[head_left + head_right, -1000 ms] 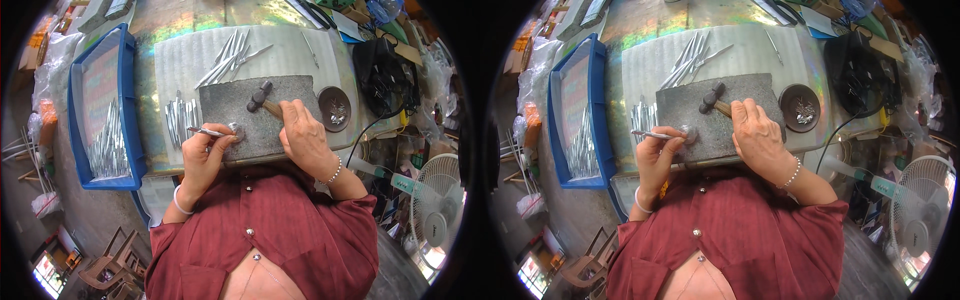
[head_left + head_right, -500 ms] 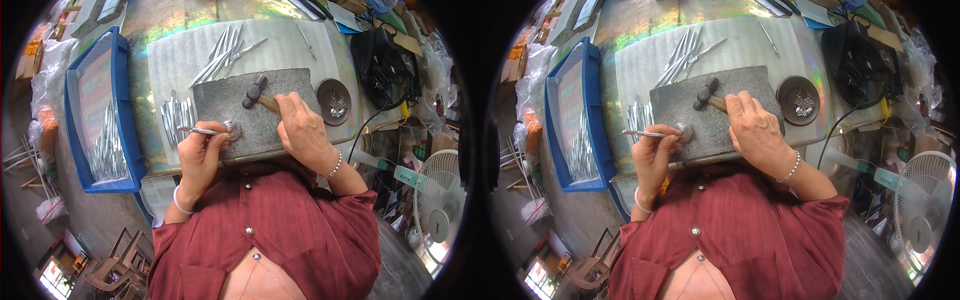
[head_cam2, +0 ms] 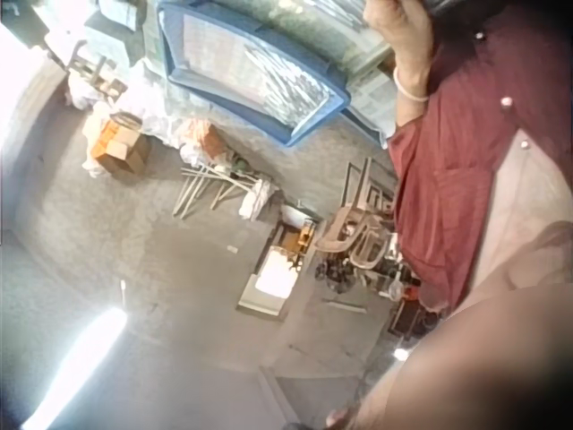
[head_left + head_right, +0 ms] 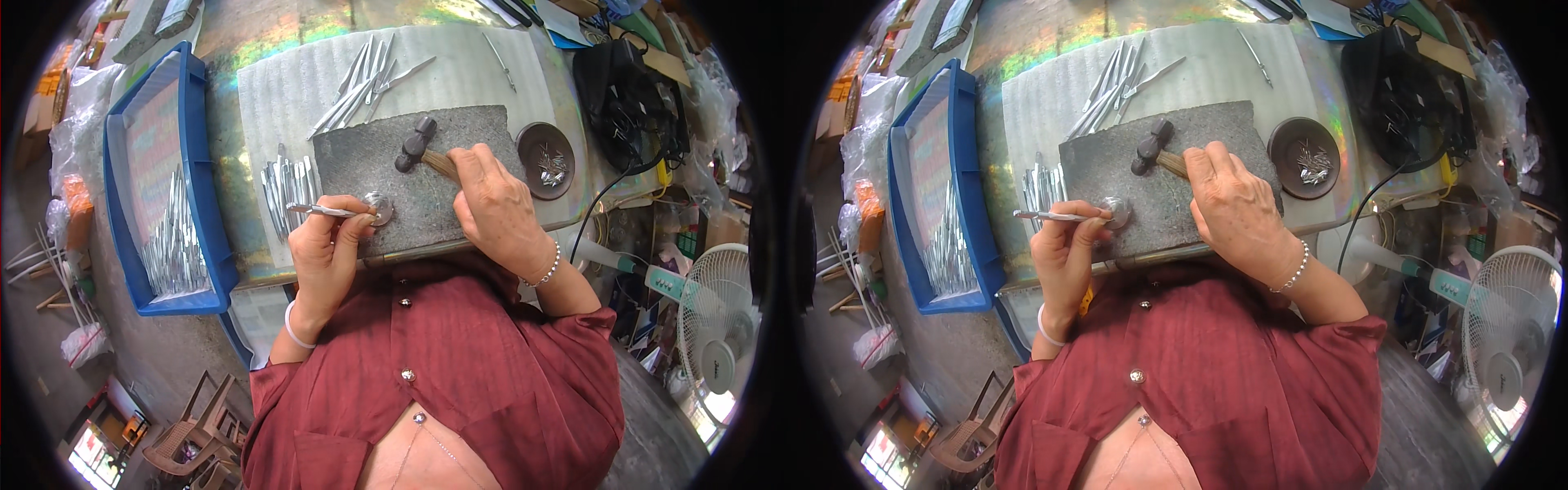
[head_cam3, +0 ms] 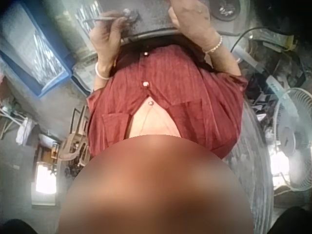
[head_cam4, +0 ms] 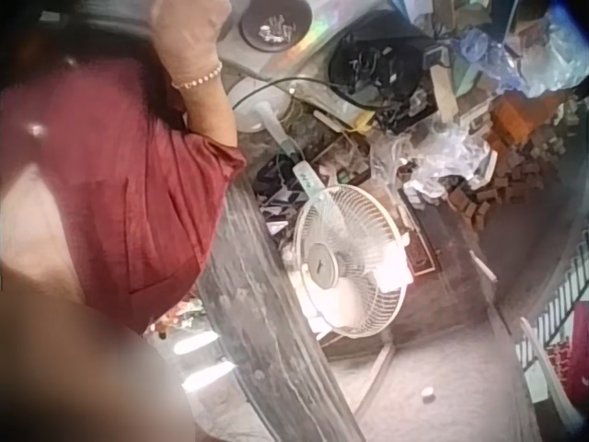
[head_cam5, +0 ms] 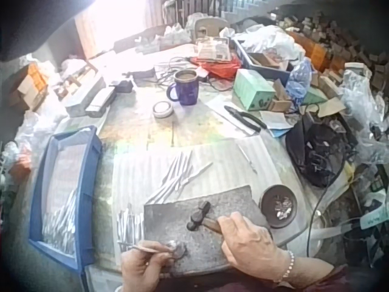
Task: Marking and shaping small metal parts using a hammer and punch on a workshop bench.
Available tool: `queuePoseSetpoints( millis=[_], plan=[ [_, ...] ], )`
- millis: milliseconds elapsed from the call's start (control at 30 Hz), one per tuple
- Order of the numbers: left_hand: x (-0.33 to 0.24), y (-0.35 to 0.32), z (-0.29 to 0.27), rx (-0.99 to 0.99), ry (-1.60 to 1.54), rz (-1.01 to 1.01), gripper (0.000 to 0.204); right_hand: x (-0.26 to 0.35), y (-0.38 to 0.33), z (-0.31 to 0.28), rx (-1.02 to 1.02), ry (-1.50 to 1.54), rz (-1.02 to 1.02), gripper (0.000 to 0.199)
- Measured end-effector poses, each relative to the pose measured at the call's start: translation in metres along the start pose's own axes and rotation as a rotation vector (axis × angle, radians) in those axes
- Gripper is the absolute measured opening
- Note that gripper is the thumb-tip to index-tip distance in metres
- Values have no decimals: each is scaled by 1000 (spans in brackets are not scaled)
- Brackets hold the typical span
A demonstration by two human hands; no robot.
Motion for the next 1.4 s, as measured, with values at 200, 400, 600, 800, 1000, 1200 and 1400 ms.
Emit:
queuePoseSetpoints(
  millis=[200, 400, 600, 800, 1000, 1200, 1400],
  plan=[
    [0, -1, 2, -5, 37, -1, 7, 0, 0, 1, 5, -6, 3, 43],
    [-4, 3, 6, -18, 315, 213, 12, 0, 0, 0, 3, 4, 0, 44],
    [-8, -1, 13, -18, 670, 386, 26, 6, 5, -18, -13, 597, -147, 31],
    [-16, -1, 10, 27, 737, 402, 30, 46, 14, -36, 186, 785, -360, 27],
    [-21, 3, 6, 97, 656, 463, 27, 69, 22, -35, 54, 616, -629, 17],
    [-8, -1, 5, 43, 711, 456, 24, 69, 8, -54, 133, 616, -517, 27],
    [-7, -1, 4, 4, 639, 433, 19, 55, -22, -77, 236, 540, -406, 38]
  ],
)
Point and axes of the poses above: each hand's wrist, its own y-axis towards the middle knuckle, its own z-axis out of the palm, x = y × z, the point moved 1 cm from there along y, towards the middle knuckle, and after that the axes turned 9 degrees about x, right-handed, at the moved point
